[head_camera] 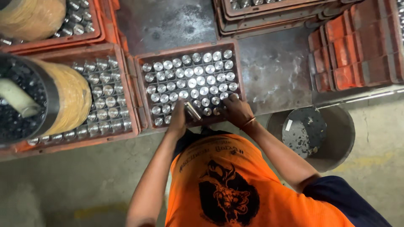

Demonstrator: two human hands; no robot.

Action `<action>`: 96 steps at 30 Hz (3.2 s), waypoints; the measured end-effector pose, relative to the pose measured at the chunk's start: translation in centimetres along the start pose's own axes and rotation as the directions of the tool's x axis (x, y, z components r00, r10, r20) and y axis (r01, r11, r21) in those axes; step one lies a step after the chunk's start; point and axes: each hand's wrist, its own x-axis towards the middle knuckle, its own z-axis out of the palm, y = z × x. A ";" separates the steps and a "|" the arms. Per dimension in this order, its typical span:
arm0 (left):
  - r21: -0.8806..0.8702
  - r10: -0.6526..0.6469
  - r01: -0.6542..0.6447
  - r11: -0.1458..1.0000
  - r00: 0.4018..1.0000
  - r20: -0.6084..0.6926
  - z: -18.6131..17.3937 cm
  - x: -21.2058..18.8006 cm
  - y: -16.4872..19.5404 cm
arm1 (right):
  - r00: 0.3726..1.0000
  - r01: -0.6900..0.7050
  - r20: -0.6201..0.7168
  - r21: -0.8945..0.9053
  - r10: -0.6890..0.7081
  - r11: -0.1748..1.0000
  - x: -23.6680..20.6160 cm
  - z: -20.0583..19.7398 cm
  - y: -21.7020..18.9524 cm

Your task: The person arranges small metal caps into a red plastic crate, placing them one by one into the crate's compartments. They occasionally lift and move the crate to a different position on the table.

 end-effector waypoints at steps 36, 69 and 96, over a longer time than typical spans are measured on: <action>0.227 0.139 -0.101 0.969 0.978 -0.159 -7.6 -6.2 12.1 | 0.984 -0.111 -0.029 0.672 0.176 0.732 -3.1 -8.0 5.3; 0.691 0.592 -0.268 0.671 0.755 -0.282 -43.7 15.7 17.2 | 0.705 -0.451 -0.586 0.064 0.399 0.890 2.9 3.1 2.9; 0.700 0.350 -0.080 0.709 0.903 -0.251 -48.3 29.4 9.1 | 0.689 -0.552 -0.549 0.023 0.472 0.833 3.7 2.0 0.1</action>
